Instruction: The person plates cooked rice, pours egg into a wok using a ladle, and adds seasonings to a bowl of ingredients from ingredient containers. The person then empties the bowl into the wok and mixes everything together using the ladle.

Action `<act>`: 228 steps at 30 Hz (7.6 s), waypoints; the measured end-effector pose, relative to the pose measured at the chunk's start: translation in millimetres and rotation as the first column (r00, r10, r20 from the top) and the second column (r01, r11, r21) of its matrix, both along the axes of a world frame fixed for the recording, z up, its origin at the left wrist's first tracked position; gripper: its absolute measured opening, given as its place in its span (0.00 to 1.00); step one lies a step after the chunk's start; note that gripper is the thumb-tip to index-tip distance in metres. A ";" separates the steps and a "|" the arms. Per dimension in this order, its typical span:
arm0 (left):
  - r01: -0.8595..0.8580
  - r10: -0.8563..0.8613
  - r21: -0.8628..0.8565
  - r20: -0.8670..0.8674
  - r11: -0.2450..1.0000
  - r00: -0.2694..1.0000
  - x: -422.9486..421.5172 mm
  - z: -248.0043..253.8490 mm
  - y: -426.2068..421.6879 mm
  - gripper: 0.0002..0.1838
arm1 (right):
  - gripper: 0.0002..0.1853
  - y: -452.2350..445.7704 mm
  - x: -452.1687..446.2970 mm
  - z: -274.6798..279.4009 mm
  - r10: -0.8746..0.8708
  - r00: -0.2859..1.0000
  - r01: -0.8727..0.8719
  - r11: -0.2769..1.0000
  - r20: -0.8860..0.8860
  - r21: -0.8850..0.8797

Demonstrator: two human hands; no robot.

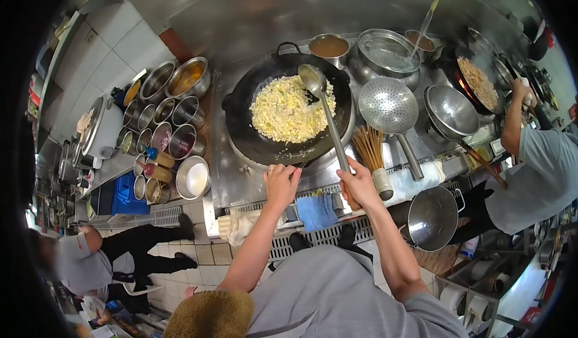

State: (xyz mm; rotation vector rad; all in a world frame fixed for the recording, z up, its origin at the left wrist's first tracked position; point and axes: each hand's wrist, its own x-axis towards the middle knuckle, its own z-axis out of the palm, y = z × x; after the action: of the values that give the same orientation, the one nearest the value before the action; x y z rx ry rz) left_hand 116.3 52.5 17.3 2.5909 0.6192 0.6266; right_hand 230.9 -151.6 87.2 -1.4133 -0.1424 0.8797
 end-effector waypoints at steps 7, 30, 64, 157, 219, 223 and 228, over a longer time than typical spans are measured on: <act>-0.006 0.007 -0.011 0.020 1.000 1.000 3.1 -3.9 -0.3 0.12 | 0.27 -14.9 -3.8 -7.4 -0.022 0.967 0.030 0.999 -0.254 0.030; -0.010 0.013 -0.066 0.049 0.998 0.999 3.7 -1.6 -0.1 0.12 | 0.28 16.4 -46.8 3.2 0.301 0.946 -0.281 0.946 0.120 -0.161; -0.010 0.013 -0.059 0.048 0.998 0.999 5.9 -0.1 -2.8 0.10 | 0.07 129.8 299.0 1.5 0.010 0.958 0.038 0.986 0.288 -0.161; 0.145 -0.160 0.076 0.252 0.987 0.954 -17.9 49.4 -42.8 0.20 | 0.32 -96.7 13.4 129.9 0.788 0.482 -0.351 0.574 0.383 -0.740; -0.101 0.102 -0.075 0.017 0.992 0.995 0.1 3.5 -20.6 0.12 | 0.33 31.1 13.6 37.1 0.530 0.794 -0.424 0.833 0.297 -0.355; -0.108 0.107 -0.065 -0.017 0.992 0.994 -0.3 4.5 -21.9 0.12 | 0.34 63.4 9.3 -6.3 0.462 0.658 -0.305 0.886 0.595 -0.351; -0.097 0.100 -0.084 0.029 0.992 0.995 -0.8 2.9 -20.4 0.12 | 0.34 -32.0 -24.0 21.1 0.727 0.465 -0.298 0.666 0.505 -0.684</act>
State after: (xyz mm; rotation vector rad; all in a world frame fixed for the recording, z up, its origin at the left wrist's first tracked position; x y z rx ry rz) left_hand 115.5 32.2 20.2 2.4802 0.7504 0.6599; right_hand 206.9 -183.6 108.3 -2.2693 -1.1596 0.7909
